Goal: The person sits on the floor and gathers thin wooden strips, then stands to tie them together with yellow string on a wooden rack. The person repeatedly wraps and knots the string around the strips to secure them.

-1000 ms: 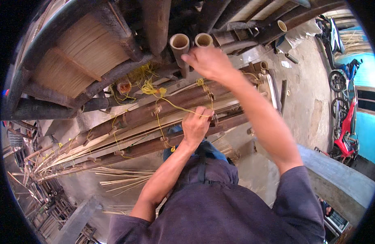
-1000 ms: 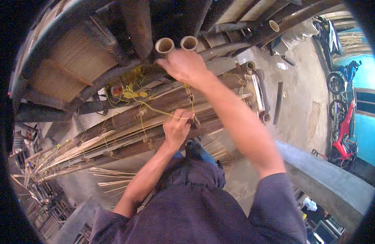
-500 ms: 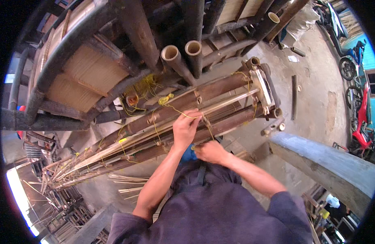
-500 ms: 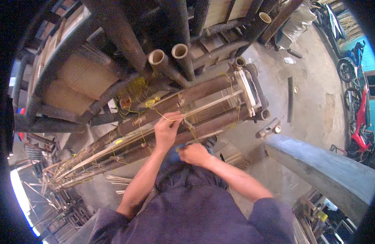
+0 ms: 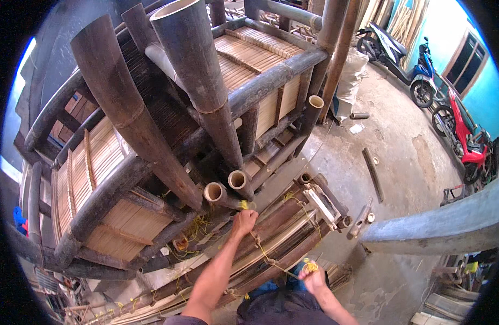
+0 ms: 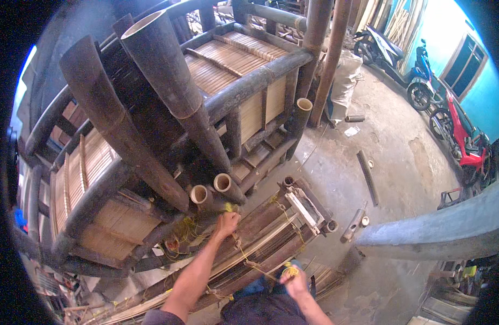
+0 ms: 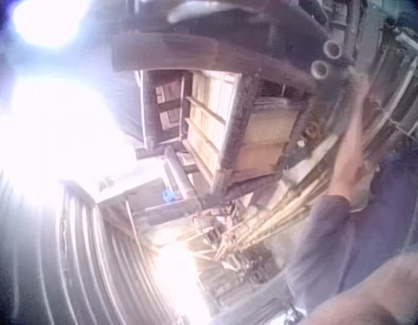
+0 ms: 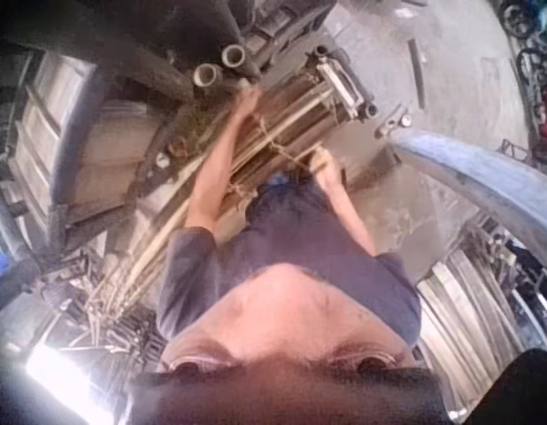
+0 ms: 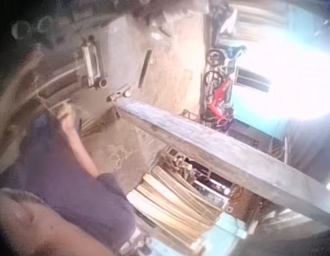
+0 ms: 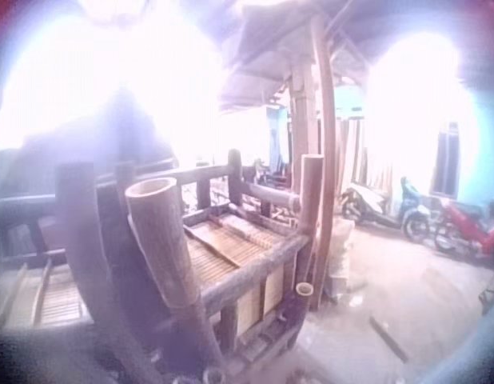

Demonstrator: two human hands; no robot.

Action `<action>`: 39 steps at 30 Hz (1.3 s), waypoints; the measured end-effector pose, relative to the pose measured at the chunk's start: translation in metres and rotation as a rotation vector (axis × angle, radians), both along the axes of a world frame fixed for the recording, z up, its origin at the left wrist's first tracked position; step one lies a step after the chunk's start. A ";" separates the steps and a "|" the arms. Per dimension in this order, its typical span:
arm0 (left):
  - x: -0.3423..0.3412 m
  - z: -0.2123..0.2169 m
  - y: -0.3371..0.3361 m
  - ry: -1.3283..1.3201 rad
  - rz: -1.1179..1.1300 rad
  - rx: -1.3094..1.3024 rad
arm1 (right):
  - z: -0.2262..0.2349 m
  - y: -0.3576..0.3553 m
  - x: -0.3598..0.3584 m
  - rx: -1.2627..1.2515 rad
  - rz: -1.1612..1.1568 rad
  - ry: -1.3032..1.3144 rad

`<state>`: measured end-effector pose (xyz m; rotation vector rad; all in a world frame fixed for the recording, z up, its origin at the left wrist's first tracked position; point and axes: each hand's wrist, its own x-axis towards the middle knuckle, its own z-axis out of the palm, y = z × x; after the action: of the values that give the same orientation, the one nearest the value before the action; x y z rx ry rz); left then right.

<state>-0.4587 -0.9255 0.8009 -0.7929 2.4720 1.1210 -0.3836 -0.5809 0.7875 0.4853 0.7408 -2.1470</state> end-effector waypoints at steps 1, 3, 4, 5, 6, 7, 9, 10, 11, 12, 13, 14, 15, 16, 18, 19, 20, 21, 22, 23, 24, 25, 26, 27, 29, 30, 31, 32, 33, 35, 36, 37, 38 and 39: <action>0.015 0.019 -0.005 0.009 0.041 -0.100 | -0.003 0.013 0.001 0.560 0.015 0.021; 0.030 0.052 -0.021 0.046 0.093 -0.325 | -0.043 0.066 0.003 1.038 0.704 0.657; 0.025 0.072 -0.020 0.171 0.108 -0.359 | -0.048 0.079 -0.004 1.049 0.743 0.768; 0.023 0.088 -0.011 0.286 0.121 -0.382 | -0.033 0.076 -0.016 0.964 0.608 0.648; 0.024 0.102 0.000 0.390 0.136 -0.405 | 0.006 0.057 -0.030 0.875 0.484 0.519; 0.022 0.107 0.019 0.427 0.094 -0.340 | 0.032 0.041 -0.048 0.794 0.358 0.389; 0.016 0.119 0.065 0.497 0.008 -0.242 | 0.042 0.005 -0.089 0.883 0.437 0.729; 0.013 0.127 0.090 0.498 -0.010 -0.184 | 0.042 -0.010 -0.104 0.917 0.468 0.901; 0.010 0.126 0.113 0.511 -0.032 -0.243 | 0.041 -0.015 -0.119 0.921 0.685 0.918; 0.007 0.117 0.128 0.483 -0.066 -0.305 | 0.039 -0.019 -0.133 0.918 0.903 0.929; 0.004 0.111 0.140 0.489 -0.001 -0.294 | 0.040 -0.020 -0.143 0.915 1.119 0.939; 0.001 0.108 0.147 0.495 0.063 -0.283 | 0.039 -0.011 -0.144 0.809 1.098 0.998; 0.000 0.107 0.150 0.511 0.089 -0.292 | 0.038 0.004 -0.140 0.700 1.076 1.052; -0.001 0.106 0.156 0.529 0.127 -0.296 | 0.042 0.017 -0.142 0.592 1.064 1.108; -0.001 0.100 0.162 0.568 0.169 -0.323 | 0.065 0.027 -0.144 0.536 1.084 1.132; -0.004 0.095 0.163 0.586 0.164 -0.334 | 0.068 0.034 -0.140 0.515 1.079 1.195; -0.005 0.084 0.168 0.587 0.170 -0.328 | 0.070 0.046 -0.134 0.495 1.095 1.238; -0.008 0.068 0.173 0.680 0.201 -0.292 | 0.080 0.053 -0.134 0.546 1.110 1.372; -0.001 0.050 0.180 0.686 0.181 -0.351 | 0.115 0.046 -0.146 0.518 1.002 1.456; 0.003 0.046 0.186 0.678 0.170 -0.437 | 0.162 0.027 -0.178 0.513 0.990 1.815; -0.001 0.075 0.182 0.644 0.205 -0.443 | 0.199 0.000 -0.208 0.495 0.897 2.136; -0.017 0.087 0.171 0.734 0.271 -0.429 | 0.265 -0.049 -0.236 0.537 0.873 2.263; -0.017 0.093 0.186 0.749 0.271 -0.421 | 0.282 -0.075 -0.235 0.321 0.749 2.326; -0.016 0.078 0.190 0.772 0.303 -0.454 | 0.268 -0.110 -0.230 0.132 0.911 2.378; 0.000 0.041 0.192 0.778 0.415 -0.531 | 0.264 -0.169 -0.209 -0.115 1.064 2.433; -0.007 0.043 0.186 0.723 0.259 -0.736 | 0.262 -0.184 -0.216 -0.069 1.065 2.444; -0.009 0.049 0.187 0.712 0.284 -0.659 | 0.258 -0.200 -0.232 0.078 1.102 2.408; -0.012 0.057 0.188 0.707 0.311 -0.585 | 0.257 -0.212 -0.247 0.226 1.134 2.374; -0.015 0.061 0.185 0.700 0.344 -0.524 | 0.246 -0.219 -0.252 0.643 1.413 2.319; -0.021 0.064 0.183 0.763 0.340 -0.572 | 0.169 -0.222 -0.268 1.098 1.716 2.213; -0.023 0.065 0.181 0.796 0.326 -0.591 | 0.124 -0.221 -0.280 1.123 1.767 2.245; -0.019 0.064 0.186 0.759 0.331 -0.607 | 0.113 -0.224 -0.277 1.201 1.554 2.139; -0.020 0.063 0.185 0.742 0.324 -0.636 | 0.103 -0.227 -0.274 1.265 1.346 2.021; -0.021 0.063 0.183 0.726 0.314 -0.663 | 0.094 -0.230 -0.273 1.317 1.141 1.892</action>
<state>-0.4795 -0.7425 0.8639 -1.1276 3.5239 0.7398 -0.6568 -0.8104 0.8813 -1.3444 2.4454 -0.1705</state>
